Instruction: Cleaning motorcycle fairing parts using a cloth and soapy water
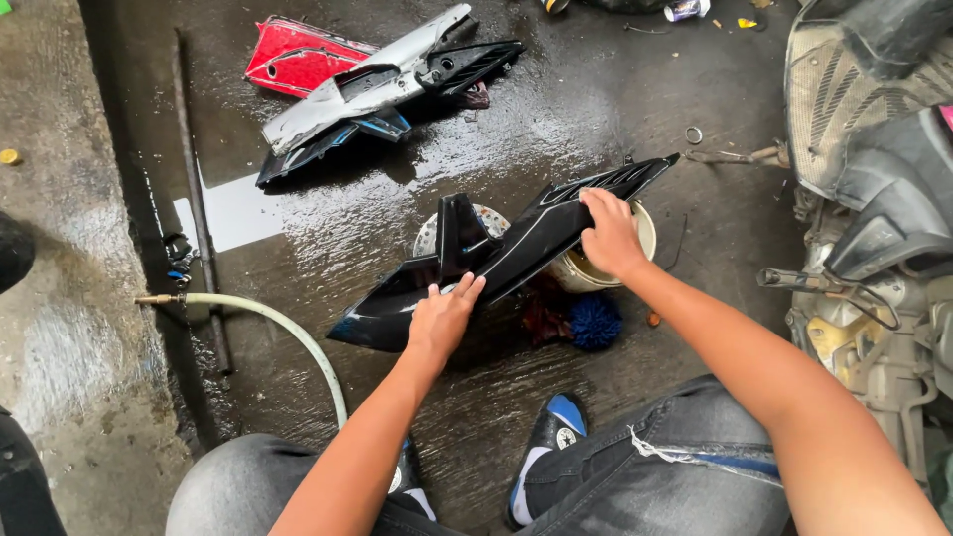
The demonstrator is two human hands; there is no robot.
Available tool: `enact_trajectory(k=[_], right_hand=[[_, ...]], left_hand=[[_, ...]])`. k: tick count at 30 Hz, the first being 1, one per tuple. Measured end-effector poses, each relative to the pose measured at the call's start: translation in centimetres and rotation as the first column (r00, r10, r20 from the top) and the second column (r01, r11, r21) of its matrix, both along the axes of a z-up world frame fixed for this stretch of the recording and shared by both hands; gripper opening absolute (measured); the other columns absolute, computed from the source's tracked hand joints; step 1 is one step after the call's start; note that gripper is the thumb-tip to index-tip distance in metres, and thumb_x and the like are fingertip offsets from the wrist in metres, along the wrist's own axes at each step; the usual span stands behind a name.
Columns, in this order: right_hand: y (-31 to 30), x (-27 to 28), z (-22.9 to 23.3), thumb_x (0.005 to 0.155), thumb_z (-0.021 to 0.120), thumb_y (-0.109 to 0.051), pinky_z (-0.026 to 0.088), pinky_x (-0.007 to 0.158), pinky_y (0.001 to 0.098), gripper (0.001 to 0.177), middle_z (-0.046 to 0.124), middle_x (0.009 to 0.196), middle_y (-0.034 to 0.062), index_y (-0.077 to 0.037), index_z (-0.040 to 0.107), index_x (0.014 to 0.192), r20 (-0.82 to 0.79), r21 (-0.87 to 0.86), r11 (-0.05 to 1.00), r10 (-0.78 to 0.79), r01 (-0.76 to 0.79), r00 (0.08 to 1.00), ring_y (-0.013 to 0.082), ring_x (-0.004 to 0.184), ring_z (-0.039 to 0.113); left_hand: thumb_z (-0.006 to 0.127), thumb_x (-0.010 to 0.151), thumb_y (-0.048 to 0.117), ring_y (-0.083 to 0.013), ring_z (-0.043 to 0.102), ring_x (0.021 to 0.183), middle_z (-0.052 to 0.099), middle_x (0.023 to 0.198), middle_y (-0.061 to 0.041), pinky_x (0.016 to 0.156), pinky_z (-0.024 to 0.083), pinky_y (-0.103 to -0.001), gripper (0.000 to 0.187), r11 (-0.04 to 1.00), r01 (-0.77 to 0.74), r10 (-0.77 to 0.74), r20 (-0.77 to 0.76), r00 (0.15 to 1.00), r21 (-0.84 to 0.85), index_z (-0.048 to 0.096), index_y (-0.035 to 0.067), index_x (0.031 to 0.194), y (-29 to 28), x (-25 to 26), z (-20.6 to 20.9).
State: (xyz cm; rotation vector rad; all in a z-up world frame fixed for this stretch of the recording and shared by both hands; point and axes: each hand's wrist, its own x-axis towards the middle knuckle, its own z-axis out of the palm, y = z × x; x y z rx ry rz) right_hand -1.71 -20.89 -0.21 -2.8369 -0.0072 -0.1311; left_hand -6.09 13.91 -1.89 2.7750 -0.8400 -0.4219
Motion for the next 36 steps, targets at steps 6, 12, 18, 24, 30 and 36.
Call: enact_trajectory(k=[6,12,18,24,30,36], right_hand=[[9.6,-4.0,3.8,0.063,0.054,-0.011,0.044,0.101,0.0446,0.072,0.062,0.138,0.0045,-0.017,0.063,0.133,0.204,-0.152,0.811,0.585,-0.564,0.785,0.0251,0.128,0.058],[6.3,-1.7,3.3,0.064,0.056,-0.01,0.046,0.1,0.0441,0.071,0.062,0.135,0.006,-0.013,0.061,0.134,0.222,-0.227,0.833,0.549,-0.505,0.806,0.0271,0.125,0.06],[1.7,-0.8,0.7,0.075,0.052,-0.017,0.039,0.105,0.0535,0.069,0.043,0.152,-0.0013,-0.024,0.048,0.144,-0.055,-0.063,0.997,0.033,-0.036,0.998,0.028,0.139,0.041],[9.1,-2.6,3.4,0.067,0.055,-0.019,0.04,0.102,0.044,0.068,0.055,0.143,-0.0015,-0.02,0.056,0.135,0.123,-0.233,0.827,0.548,-0.512,0.828,0.0221,0.128,0.054],[5.2,3.6,-1.0,0.076,0.055,-0.029,0.04,0.096,0.0481,0.046,0.06,0.125,-0.0031,-0.026,0.061,0.122,0.034,-0.449,0.851,0.319,-0.271,0.947,0.0245,0.118,0.057],[10.8,2.4,2.4,0.082,0.046,-0.034,0.033,0.104,0.0509,0.048,0.054,0.138,0.0009,-0.019,0.059,0.125,-0.384,-0.329,0.799,0.375,-0.504,0.844,0.0243,0.129,0.048]], left_hand=[[0.052,0.094,0.001,-0.0556,0.06,0.116,0.049,0.156,0.007,0.077,0.061,-0.063,0.069,1.0,0.026,-0.024,-0.084,0.996,0.017,0.041,0.029,0.156,0.3,0.6,2.3],[0.058,0.092,0.004,-0.0546,0.061,0.117,0.043,0.159,0.01,0.084,0.061,-0.061,0.074,0.997,0.068,-0.064,-0.123,0.99,0.026,0.036,0.031,0.158,0.7,1.2,0.4],[0.049,0.093,-0.002,-0.0581,0.062,0.112,0.041,0.161,0.012,0.081,0.061,-0.061,0.069,0.997,0.069,-0.066,-0.054,0.996,0.042,0.042,0.026,0.156,0.1,0.5,1.8],[0.049,0.094,-0.002,-0.0581,0.063,0.109,0.044,0.159,0.01,0.081,0.061,-0.061,0.067,0.997,0.067,-0.066,-0.022,0.998,0.023,0.043,0.025,0.155,-0.1,0.7,-0.6],[0.046,0.097,-0.002,-0.0614,0.061,0.108,0.043,0.16,0.009,0.078,0.061,-0.064,0.063,0.998,0.053,-0.054,-0.086,0.995,-0.018,0.043,0.024,0.155,-0.5,0.9,-2.4],[0.049,0.098,0.002,-0.0625,0.06,0.107,0.044,0.159,0.007,0.072,0.061,-0.067,0.061,0.999,0.036,-0.038,-0.07,0.997,-0.029,0.043,0.024,0.155,-0.7,0.7,-2.9]])
